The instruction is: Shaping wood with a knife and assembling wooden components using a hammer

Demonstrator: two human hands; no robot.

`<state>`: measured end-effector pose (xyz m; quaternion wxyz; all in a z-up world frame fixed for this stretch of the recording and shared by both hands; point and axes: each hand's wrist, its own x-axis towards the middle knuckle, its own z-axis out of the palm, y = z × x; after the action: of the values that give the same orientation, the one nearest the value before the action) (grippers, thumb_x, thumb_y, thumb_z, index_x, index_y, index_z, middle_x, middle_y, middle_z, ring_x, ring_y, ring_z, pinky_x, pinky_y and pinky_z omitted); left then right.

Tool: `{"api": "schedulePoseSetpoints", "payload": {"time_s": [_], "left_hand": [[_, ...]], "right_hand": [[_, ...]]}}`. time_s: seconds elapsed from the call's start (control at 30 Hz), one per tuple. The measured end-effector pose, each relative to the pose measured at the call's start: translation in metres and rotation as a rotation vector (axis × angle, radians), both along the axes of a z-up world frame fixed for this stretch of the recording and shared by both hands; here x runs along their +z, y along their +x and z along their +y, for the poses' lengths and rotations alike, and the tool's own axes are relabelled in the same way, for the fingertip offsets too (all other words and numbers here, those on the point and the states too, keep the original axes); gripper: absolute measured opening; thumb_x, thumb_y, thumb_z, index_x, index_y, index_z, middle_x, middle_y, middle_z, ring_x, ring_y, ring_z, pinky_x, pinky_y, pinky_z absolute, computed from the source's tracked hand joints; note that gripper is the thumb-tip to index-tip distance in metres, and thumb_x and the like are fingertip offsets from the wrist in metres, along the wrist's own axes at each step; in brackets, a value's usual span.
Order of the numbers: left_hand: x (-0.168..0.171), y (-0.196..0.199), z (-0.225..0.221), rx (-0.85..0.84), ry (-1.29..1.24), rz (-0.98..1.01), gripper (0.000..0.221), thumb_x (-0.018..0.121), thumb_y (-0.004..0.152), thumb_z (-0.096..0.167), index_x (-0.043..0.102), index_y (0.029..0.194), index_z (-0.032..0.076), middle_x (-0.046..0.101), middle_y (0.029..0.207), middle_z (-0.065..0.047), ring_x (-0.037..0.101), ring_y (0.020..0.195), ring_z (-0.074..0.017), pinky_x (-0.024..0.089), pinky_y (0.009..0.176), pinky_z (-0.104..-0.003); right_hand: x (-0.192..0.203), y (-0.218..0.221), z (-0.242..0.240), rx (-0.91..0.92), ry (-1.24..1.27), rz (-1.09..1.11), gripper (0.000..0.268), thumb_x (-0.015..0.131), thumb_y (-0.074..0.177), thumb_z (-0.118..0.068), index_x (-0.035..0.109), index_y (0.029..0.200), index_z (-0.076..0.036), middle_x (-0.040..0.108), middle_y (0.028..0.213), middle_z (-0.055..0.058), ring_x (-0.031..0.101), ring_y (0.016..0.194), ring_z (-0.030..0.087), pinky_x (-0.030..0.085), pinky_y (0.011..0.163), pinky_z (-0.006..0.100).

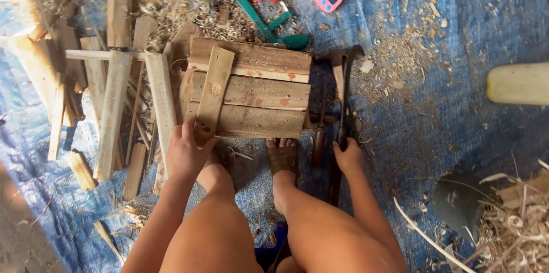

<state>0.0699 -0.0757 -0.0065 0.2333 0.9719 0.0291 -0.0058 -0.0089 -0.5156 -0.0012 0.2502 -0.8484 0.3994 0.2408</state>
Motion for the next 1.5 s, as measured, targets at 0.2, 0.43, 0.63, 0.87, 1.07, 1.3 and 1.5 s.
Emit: {"api": "schedulePoseSetpoints", "payload": {"time_s": [0.2, 0.43, 0.63, 0.87, 1.07, 1.3, 1.5], "left_hand": [[-0.014, -0.003, -0.005, 0.06, -0.206, 0.11, 0.088, 0.091, 0.066, 0.043, 0.052, 0.14, 0.015, 0.052, 0.112, -0.01, 0.069, 0.097, -0.0385, 0.064, 0.076, -0.047], [0.003, 0.004, -0.013, 0.053, -0.263, 0.166, 0.072, 0.088, 0.076, 0.034, 0.054, 0.136, 0.015, 0.05, 0.113, -0.007, 0.07, 0.101, -0.0351, 0.064, 0.078, -0.042], [0.003, 0.005, -0.017, -0.033, -0.134, -0.106, 0.059, 0.086, 0.08, 0.033, 0.062, 0.129, 0.01, 0.052, 0.115, -0.008, 0.066, 0.104, -0.0307, 0.058, 0.088, -0.042], [0.015, 0.007, -0.015, -0.051, -0.139, -0.267, 0.057, 0.085, 0.081, 0.034, 0.065, 0.127, 0.007, 0.055, 0.126, -0.014, 0.063, 0.114, -0.0347, 0.054, 0.094, -0.044], [0.018, 0.004, -0.011, -0.057, -0.159, -0.254, 0.067, 0.085, 0.083, 0.028, 0.057, 0.136, -0.002, 0.055, 0.129, -0.023, 0.062, 0.117, -0.043, 0.051, 0.1, -0.05], [0.026, 0.006, -0.016, -0.079, -0.134, -0.239, 0.065, 0.083, 0.086, 0.026, 0.055, 0.138, -0.004, 0.056, 0.132, -0.024, 0.061, 0.121, -0.0432, 0.05, 0.103, -0.052], [0.036, -0.009, -0.014, -0.056, -0.2, -0.121, 0.063, 0.081, 0.089, 0.022, 0.055, 0.14, -0.003, 0.053, 0.134, -0.027, 0.059, 0.123, -0.0484, 0.053, 0.099, -0.056]], "right_hand": [[0.041, -0.005, 0.026, -0.223, 0.245, -0.21, 0.08, 0.06, 0.101, -0.039, 0.032, 0.155, 0.012, 0.034, 0.157, 0.036, 0.03, 0.149, 0.048, 0.027, 0.122, 0.061], [0.036, 0.003, 0.041, -0.268, 0.21, -0.14, 0.091, 0.061, 0.101, -0.058, 0.034, 0.155, 0.011, 0.037, 0.157, 0.033, 0.033, 0.148, 0.043, 0.031, 0.122, 0.057], [-0.001, -0.003, 0.002, -0.254, 0.099, -0.04, 0.096, 0.071, 0.094, -0.05, 0.03, 0.156, 0.01, 0.037, 0.156, 0.032, 0.037, 0.146, 0.041, 0.037, 0.117, 0.057], [0.009, -0.006, 0.007, -0.081, -0.071, 0.086, 0.072, 0.068, 0.093, -0.039, 0.051, 0.144, 0.009, 0.062, 0.132, 0.03, 0.062, 0.123, 0.042, 0.056, 0.095, 0.055], [0.024, -0.003, 0.004, 0.052, -0.215, 0.168, 0.063, 0.068, 0.092, -0.046, 0.065, 0.126, 0.007, 0.073, 0.109, 0.028, 0.073, 0.1, 0.04, 0.061, 0.079, 0.053], [0.005, -0.012, -0.013, 0.338, -0.442, -0.035, 0.041, 0.062, 0.101, -0.043, 0.068, 0.108, -0.003, 0.074, 0.092, 0.017, 0.075, 0.075, 0.029, 0.061, 0.059, 0.041], [0.0, 0.03, 0.015, 0.335, -0.08, -0.369, 0.032, 0.065, 0.101, -0.03, 0.065, 0.118, -0.003, 0.072, 0.099, 0.013, 0.074, 0.087, 0.025, 0.062, 0.07, 0.035]]}}
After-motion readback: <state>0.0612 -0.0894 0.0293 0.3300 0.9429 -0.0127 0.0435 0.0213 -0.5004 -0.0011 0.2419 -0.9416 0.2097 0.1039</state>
